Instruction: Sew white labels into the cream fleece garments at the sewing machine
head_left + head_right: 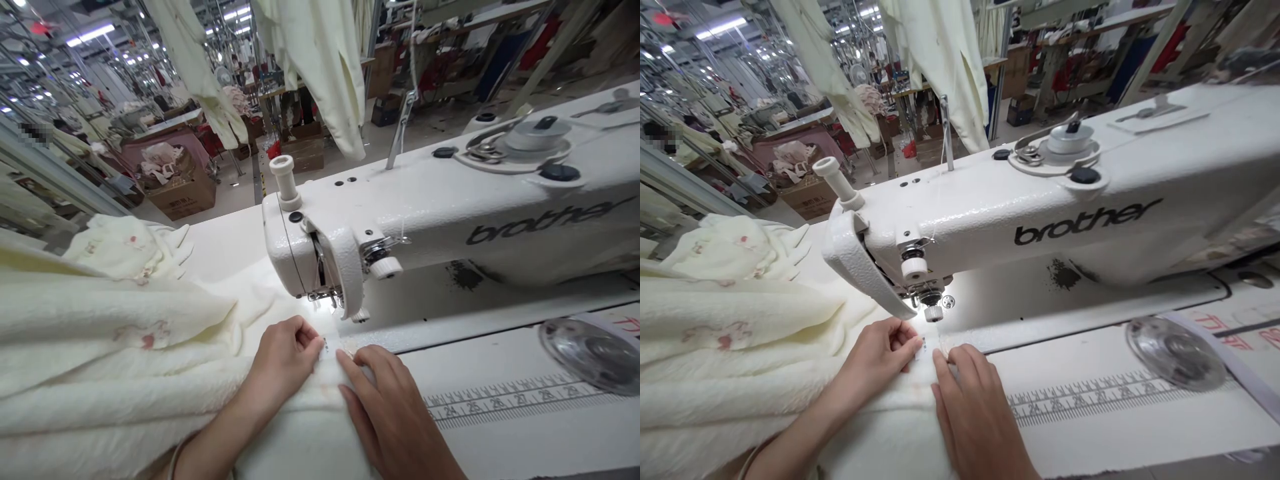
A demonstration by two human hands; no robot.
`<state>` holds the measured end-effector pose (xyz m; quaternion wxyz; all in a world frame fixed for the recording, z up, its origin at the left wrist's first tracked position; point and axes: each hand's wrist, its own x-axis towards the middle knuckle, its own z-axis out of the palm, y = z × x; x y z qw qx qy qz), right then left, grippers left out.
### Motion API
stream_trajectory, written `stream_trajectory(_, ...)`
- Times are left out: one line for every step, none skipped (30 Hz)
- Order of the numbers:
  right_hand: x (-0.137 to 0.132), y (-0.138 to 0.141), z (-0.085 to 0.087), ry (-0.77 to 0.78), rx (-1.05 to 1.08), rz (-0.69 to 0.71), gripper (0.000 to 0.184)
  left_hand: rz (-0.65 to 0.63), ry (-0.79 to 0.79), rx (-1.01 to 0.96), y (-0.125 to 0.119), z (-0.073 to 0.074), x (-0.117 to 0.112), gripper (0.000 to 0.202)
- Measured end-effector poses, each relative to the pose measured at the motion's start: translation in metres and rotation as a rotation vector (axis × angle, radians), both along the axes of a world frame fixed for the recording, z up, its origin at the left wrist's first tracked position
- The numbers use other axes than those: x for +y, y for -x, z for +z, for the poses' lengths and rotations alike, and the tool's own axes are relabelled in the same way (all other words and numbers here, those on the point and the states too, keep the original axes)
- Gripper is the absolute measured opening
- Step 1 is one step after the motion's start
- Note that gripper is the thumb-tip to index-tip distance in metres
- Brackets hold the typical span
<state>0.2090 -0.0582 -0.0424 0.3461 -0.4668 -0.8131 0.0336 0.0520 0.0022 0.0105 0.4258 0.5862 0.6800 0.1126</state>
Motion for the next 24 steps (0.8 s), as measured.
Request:
stream_trajectory(0.000, 0.000, 0.001, 0.000, -0.006, -0.002, 0.029, -0.042, -0.037, 0.049, 0.001, 0.003, -0.002, 0.014)
stream_trajectory(0.000, 0.001, 0.002, -0.005, -0.008, -0.006, 0.029, -0.096, -0.099, 0.122, 0.003, 0.006, -0.005, 0.013)
stream_trajectory(0.000, 0.001, 0.002, -0.007, -0.011, -0.008, 0.029, -0.164, -0.181, 0.206, 0.006, 0.009, -0.009, 0.014)
stream_trajectory(0.000, 0.002, 0.003, -0.009, -0.013, -0.013, 0.029, -0.248, -0.279, 0.283, 0.010, 0.012, -0.014, 0.018)
stream_trajectory(0.000, 0.002, 0.003, -0.013, -0.016, -0.019, 0.029, -0.349, -0.382, 0.343, 0.015, 0.014, -0.020, 0.022)
stream_trajectory(0.000, 0.002, 0.002, -0.011, -0.023, -0.021, 0.029, -0.448, -0.488, 0.382, 0.020, 0.015, -0.027, 0.025)
stream_trajectory(0.000, 0.002, 0.002, -0.016, -0.024, -0.030, 0.029, -0.556, -0.587, 0.397, 0.025, 0.015, -0.033, 0.028)
stream_trajectory(0.000, 0.002, 0.001, -0.016, -0.025, -0.036, 0.029, -0.670, -0.670, 0.401, 0.029, 0.014, -0.039, 0.031)
stream_trajectory(0.000, 0.002, 0.001, -0.016, -0.026, -0.042, 0.029, -0.774, -0.732, 0.404, 0.033, 0.011, -0.043, 0.035)
stream_trajectory(0.000, 0.002, 0.000, -0.018, -0.027, -0.046, 0.030, -0.857, -0.770, 0.416, 0.035, 0.009, -0.047, 0.041)
stream_trajectory(0.000, 0.002, 0.000, -0.018, -0.027, -0.045, 0.030, -0.919, -0.777, 0.435, 0.037, 0.006, -0.049, 0.047)
stream_trajectory(0.000, 0.002, 0.000, -0.021, -0.026, -0.046, 0.030, -0.961, -0.763, 0.453, 0.037, 0.003, -0.050, 0.053)
stream_trajectory(0.000, 0.001, 0.000, -0.024, -0.029, -0.042, 0.030, -0.987, -0.734, 0.473, 0.037, 0.000, -0.050, 0.056)
stream_trajectory(0.000, 0.001, 0.001, -0.024, -0.032, -0.036, 0.030, -0.991, -0.713, 0.493, 0.037, -0.002, -0.049, 0.058)
stream_trajectory(0.001, 0.001, 0.001, -0.029, -0.028, -0.035, 0.030, -0.990, -0.700, 0.509, 0.037, -0.004, -0.048, 0.059)
stream_trajectory(0.001, 0.001, 0.002, -0.030, -0.027, -0.032, 0.030, -0.989, -0.689, 0.517, 0.037, -0.005, -0.048, 0.059)
stream_trajectory(0.001, 0.001, 0.002, -0.029, -0.026, -0.032, 0.030, -0.984, -0.684, 0.516, 0.037, -0.006, -0.047, 0.058)
stream_trajectory(0.001, 0.001, 0.002, -0.028, -0.025, -0.031, 0.030, -0.977, -0.679, 0.510, 0.037, -0.007, -0.046, 0.058)
stream_trajectory(0.001, 0.001, 0.002, -0.029, -0.025, -0.032, 0.030, -0.967, -0.670, 0.504, 0.037, -0.008, -0.046, 0.058)
stream_trajectory(0.001, 0.002, 0.001, -0.030, -0.024, -0.034, 0.030, -0.960, -0.657, 0.504, 0.037, -0.008, -0.046, 0.059)
stream_trajectory(0.000, 0.002, 0.000, -0.030, -0.024, -0.036, 0.030, -0.958, -0.642, 0.512, 0.037, -0.009, -0.046, 0.060)
stream_trajectory(-0.001, 0.002, -0.002, -0.024, -0.027, -0.034, 0.030, -0.961, -0.631, 0.528, 0.037, -0.010, -0.046, 0.060)
stream_trajectory(-0.003, 0.002, -0.003, -0.015, -0.032, -0.029, 0.030, -0.965, -0.622, 0.546, 0.036, -0.010, -0.046, 0.061)
stream_trajectory(-0.004, 0.002, -0.003, 0.001, -0.040, -0.024, 0.030, -0.967, -0.614, 0.561, 0.036, -0.011, -0.046, 0.062)
